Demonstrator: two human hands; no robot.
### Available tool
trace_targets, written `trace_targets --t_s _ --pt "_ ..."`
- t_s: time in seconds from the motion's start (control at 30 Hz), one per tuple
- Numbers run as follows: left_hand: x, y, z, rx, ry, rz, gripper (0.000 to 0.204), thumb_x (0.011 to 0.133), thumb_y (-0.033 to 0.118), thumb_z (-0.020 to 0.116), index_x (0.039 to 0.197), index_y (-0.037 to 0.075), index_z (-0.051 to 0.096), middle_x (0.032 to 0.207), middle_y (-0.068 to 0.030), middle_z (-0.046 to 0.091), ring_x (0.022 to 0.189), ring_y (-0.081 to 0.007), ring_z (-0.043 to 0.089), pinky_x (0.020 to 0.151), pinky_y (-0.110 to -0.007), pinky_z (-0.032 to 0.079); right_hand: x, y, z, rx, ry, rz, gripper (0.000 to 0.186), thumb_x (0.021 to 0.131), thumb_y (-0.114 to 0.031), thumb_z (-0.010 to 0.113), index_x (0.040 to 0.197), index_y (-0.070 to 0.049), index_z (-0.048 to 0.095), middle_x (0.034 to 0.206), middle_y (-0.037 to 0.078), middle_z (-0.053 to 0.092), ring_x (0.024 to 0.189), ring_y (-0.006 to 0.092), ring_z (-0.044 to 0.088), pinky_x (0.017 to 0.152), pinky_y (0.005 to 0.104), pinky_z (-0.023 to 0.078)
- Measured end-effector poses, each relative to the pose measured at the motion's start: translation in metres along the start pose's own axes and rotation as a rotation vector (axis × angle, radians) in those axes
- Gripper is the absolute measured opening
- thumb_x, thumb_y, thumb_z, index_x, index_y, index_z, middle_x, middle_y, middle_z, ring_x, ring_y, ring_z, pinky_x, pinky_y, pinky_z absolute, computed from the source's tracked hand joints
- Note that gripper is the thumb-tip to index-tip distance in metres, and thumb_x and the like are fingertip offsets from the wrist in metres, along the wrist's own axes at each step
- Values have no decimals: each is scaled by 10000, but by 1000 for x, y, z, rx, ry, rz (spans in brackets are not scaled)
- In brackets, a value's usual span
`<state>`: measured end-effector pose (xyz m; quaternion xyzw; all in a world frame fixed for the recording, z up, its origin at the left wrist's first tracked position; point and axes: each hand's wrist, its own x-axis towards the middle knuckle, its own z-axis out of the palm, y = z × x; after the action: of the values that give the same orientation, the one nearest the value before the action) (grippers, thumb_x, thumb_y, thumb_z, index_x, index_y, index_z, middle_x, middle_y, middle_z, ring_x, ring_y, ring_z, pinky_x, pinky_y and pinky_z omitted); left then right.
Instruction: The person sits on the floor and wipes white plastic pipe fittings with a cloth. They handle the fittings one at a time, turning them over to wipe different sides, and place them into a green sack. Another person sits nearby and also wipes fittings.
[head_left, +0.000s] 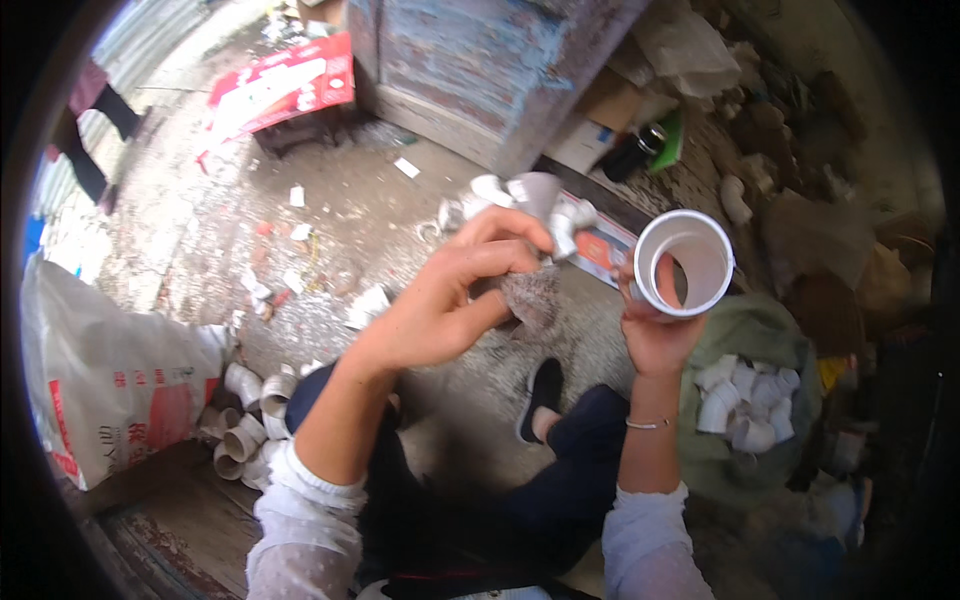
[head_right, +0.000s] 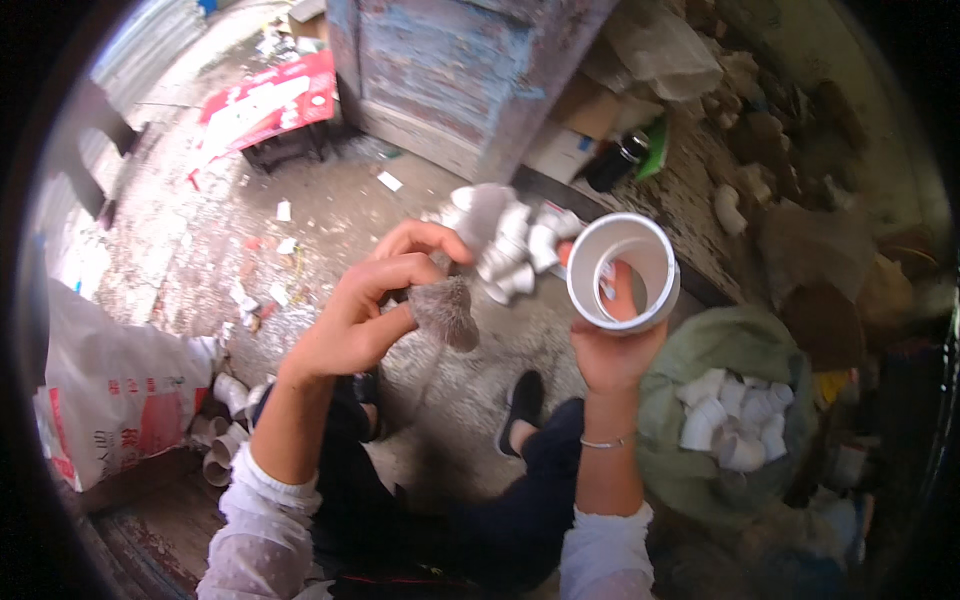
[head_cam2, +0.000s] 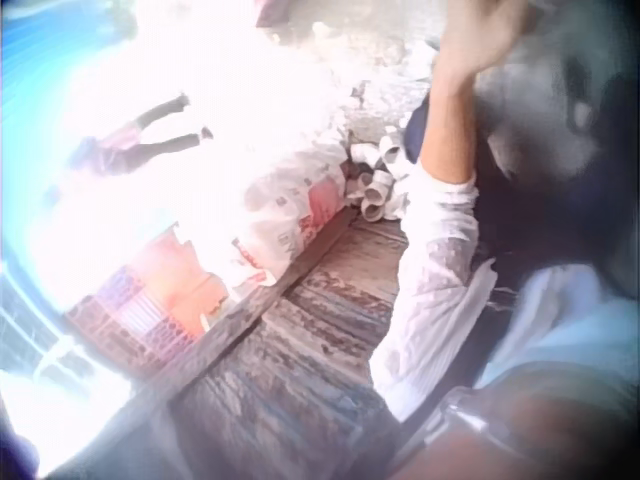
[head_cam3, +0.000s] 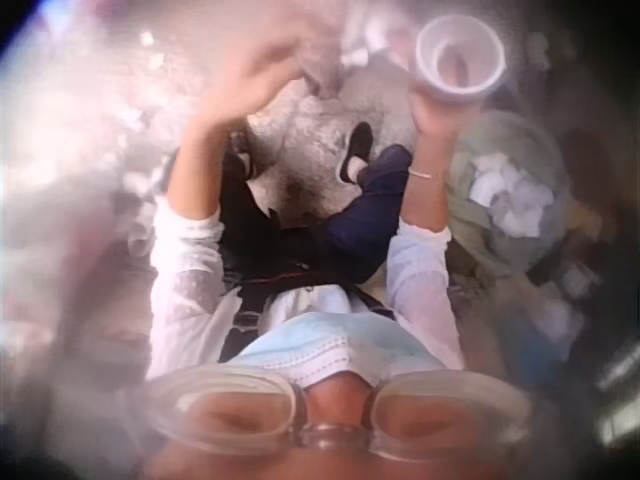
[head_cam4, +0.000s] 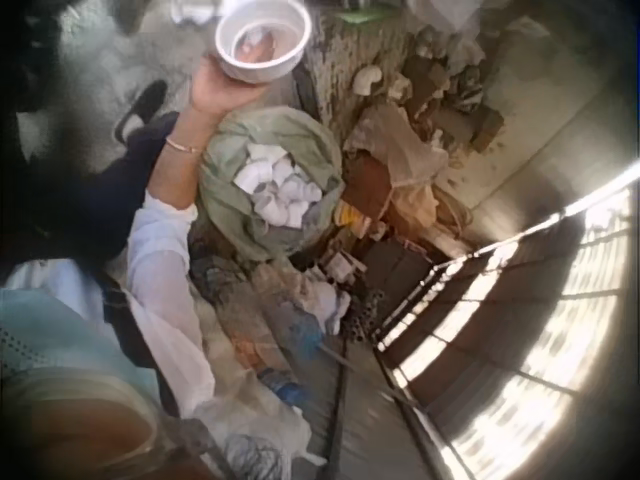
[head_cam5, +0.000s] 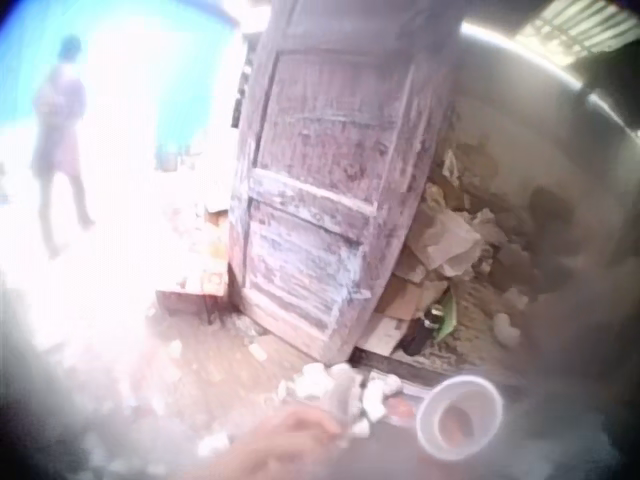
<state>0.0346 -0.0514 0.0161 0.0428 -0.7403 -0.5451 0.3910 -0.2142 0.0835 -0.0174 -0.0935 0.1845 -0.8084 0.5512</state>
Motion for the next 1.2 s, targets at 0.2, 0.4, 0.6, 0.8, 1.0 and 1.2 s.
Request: trace_targets --t_s 0.2,0.4,0.6,0.8,1.0,1.2 --pt "15 0 -1 13 72 279 339 762 94 659 1078 39 549 1309 -128 368 1223 -265 364 1014 -383 312 -1 51 39 -194 29 26 517 935 -438 415 1302 -77 464 1288 100 510 1166 243 495 1012 406 373" --pt "21 -11 18 218 437 106 542 672 71 693 1145 54 428 1087 -128 440 1063 -275 460 937 -324 362 -4 59 49 -254 149 66 505 933 -468 411 1278 -106 480 1251 50 529 1163 203 494 977 362 389" --pt "13 -27 33 88 476 -220 579 722 136 706 1193 61 379 1073 -123 536 1010 -257 554 872 -324 429 -3 55 47 -521 -81 -121 499 940 -423 400 1309 -88 411 1246 67 505 1170 208 485 989 359 376" --pt "9 -40 51 -769 153 -652 622 825 249 663 1338 18 397 1225 -110 539 1109 -186 523 942 -329 419 1 45 43 -803 -320 -377 536 906 -378 440 1342 -76 361 1221 107 485 1130 226 483 990 358 357" --pt "-4 -44 50 -736 -81 -817 519 867 319 604 1268 10 490 1175 -116 565 1034 -178 557 832 -302 477 -1 40 40 -643 -25 -416 573 875 -399 462 1316 -44 381 1216 132 479 1151 273 472 997 384 343" --pt "8 -64 19 -589 748 -651 337 865 209 618 1092 91 399 986 -96 518 864 -197 560 706 -342 490 10 13 22 -831 271 -564 501 938 -388 423 1328 -73 416 1295 131 445 1191 287 449 1007 388 336"
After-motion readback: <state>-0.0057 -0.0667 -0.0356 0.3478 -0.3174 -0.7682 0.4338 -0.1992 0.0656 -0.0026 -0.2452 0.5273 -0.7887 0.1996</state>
